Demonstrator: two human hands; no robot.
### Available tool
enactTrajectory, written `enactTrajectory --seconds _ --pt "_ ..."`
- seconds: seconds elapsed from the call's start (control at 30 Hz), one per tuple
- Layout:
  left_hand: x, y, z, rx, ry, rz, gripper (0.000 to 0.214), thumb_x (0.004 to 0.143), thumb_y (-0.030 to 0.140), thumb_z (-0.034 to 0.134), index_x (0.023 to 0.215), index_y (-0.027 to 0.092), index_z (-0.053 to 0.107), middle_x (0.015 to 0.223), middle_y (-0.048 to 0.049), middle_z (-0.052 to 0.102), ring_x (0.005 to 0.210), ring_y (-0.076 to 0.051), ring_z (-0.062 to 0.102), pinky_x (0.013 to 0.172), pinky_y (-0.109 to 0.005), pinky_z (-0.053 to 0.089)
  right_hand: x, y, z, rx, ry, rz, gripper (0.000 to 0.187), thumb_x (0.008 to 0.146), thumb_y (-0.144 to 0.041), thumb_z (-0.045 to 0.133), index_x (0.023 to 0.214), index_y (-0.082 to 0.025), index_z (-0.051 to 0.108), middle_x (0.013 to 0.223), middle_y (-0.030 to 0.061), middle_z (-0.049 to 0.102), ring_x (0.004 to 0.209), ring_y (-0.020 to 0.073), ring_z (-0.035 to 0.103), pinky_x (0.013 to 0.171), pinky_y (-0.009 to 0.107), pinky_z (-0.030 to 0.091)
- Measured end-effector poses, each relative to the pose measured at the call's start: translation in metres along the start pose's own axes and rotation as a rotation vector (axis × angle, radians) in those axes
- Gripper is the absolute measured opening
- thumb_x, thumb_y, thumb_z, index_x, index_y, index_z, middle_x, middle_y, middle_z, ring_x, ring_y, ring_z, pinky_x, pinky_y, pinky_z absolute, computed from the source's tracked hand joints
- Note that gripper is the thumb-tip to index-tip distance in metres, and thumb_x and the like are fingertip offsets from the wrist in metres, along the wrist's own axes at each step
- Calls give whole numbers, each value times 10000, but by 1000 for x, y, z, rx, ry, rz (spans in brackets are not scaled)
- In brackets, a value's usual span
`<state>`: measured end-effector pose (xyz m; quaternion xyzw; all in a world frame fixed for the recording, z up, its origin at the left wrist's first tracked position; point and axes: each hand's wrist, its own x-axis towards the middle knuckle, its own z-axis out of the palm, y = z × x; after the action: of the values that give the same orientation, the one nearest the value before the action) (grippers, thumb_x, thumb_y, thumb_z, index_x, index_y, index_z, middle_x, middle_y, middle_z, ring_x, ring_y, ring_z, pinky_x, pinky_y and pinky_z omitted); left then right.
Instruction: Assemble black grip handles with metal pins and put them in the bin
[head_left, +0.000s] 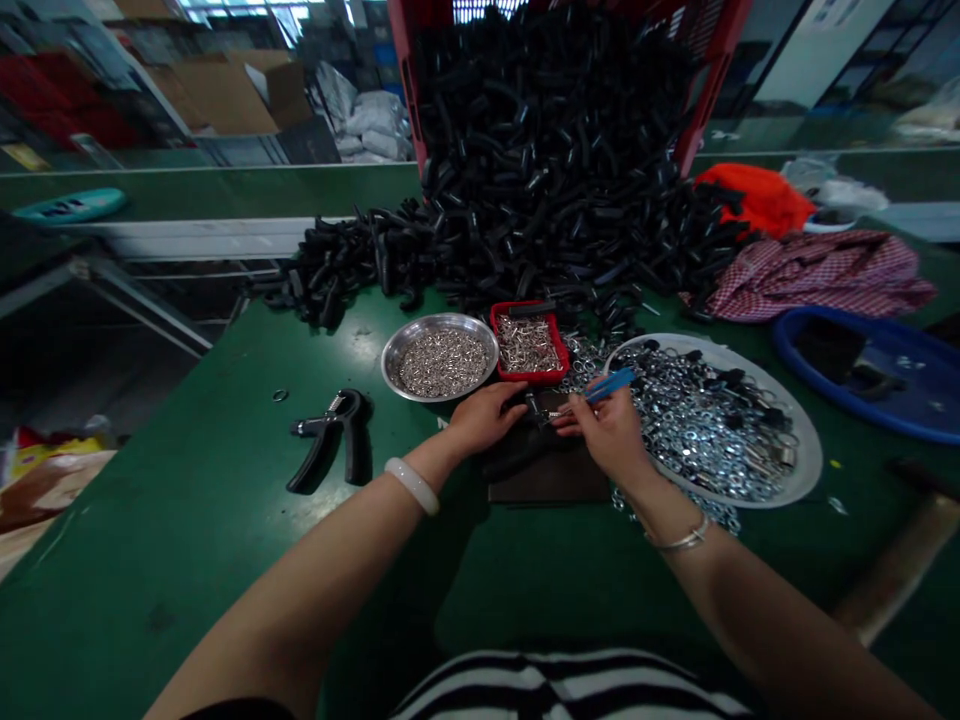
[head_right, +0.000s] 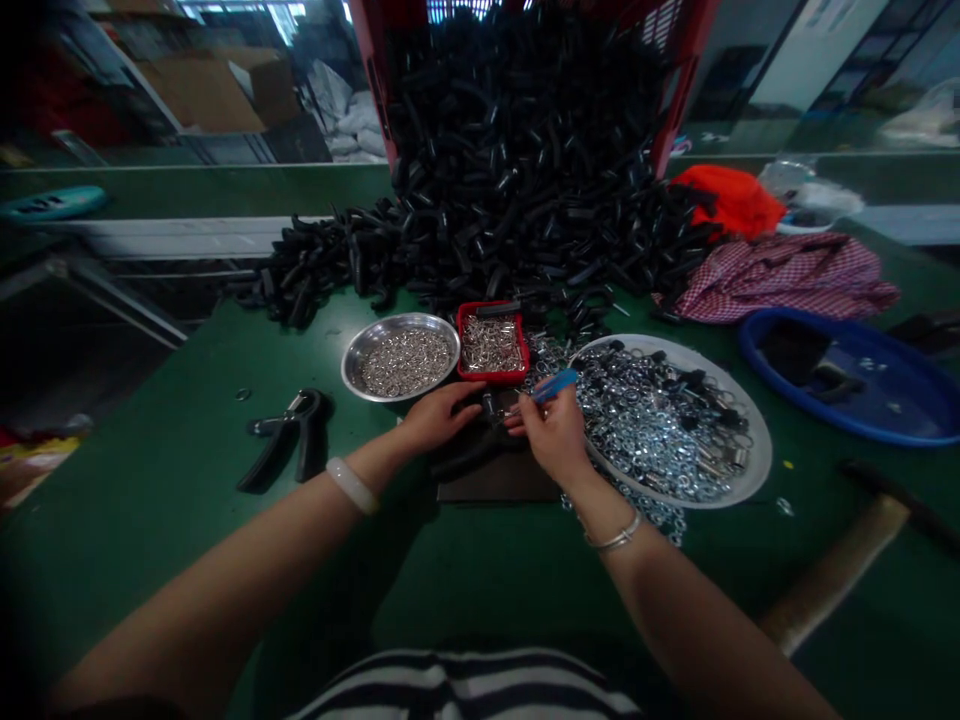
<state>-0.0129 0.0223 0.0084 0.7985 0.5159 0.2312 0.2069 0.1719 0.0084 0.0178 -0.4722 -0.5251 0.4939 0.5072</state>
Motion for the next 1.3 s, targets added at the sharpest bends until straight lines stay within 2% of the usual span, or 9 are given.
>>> enactTrajectory --seconds 0.23,0.47,0.57,0.67,0.73,0.83,0.93,1.13,1.3 --pt "0 0 0 -8 6 -12 417 845 333 462 1232 181 491 1242 -53 545 1123 -170 504 963 -296 386 3 1 5 -175 31 -137 342 762 -399 557 937 -233 314 753 13 553 564 181 618 430 313 538" --pt "-1 1 1 -12 20 -20 412 841 326 477 1222 173 501 1233 -50 553 1124 -165 504 964 -288 386 -8 -1 11 -642 46 -385 186 819 -355 468 889 -194 408 784 90 581 689 224 626 599 363 524" --pt "-1 1 1 -6 28 -11 414 844 327 472 1224 164 499 1234 -57 552 1123 -168 505 964 -292 387 -3 -1 12 -521 64 -293 243 790 -375 490 919 -200 381 752 68 584 643 215 626 561 354 525" --pt "0 1 2 3 37 -2 412 845 321 470 1222 155 499 1236 -64 550 1131 -170 499 974 -297 379 5 -2 13 -179 79 -38 346 738 -380 536 949 -231 306 698 -1 575 532 176 615 450 306 516" --pt "1 0 3 1 36 13 411 844 311 472 1219 147 500 1233 -68 552 1132 -169 498 977 -296 376 7 -6 13 -22 17 127 368 713 -371 554 922 -240 282 653 -39 576 486 155 606 416 269 503" --pt "1 -2 3 -11 21 26 401 842 300 475 1215 157 504 1224 -65 559 1119 -166 507 969 -301 383 4 -11 14 24 -152 262 382 688 -352 590 884 -232 284 582 -68 577 456 141 602 408 231 495" --pt "1 -2 1 -13 15 21 404 845 309 467 1220 161 499 1230 -66 554 1123 -167 504 969 -306 383 -1 -11 11 21 -193 234 408 683 -359 620 892 -227 295 591 -67 584 471 141 611 428 237 513" --pt "0 -2 1 -13 -4 -4 434 845 334 462 1243 164 480 1250 -63 538 1128 -176 499 971 -312 382 -4 -3 -3 -42 39 -55 377 740 -391 590 938 -233 311 723 -17 589 561 159 633 458 279 544" --pt "0 -3 1 -30 -5 -17 419 842 331 468 1239 194 483 1250 -53 537 1132 -174 495 971 -317 382 -5 -1 -2 -175 -21 -152 335 764 -390 569 939 -230 333 757 4 556 626 176 636 457 284 551"
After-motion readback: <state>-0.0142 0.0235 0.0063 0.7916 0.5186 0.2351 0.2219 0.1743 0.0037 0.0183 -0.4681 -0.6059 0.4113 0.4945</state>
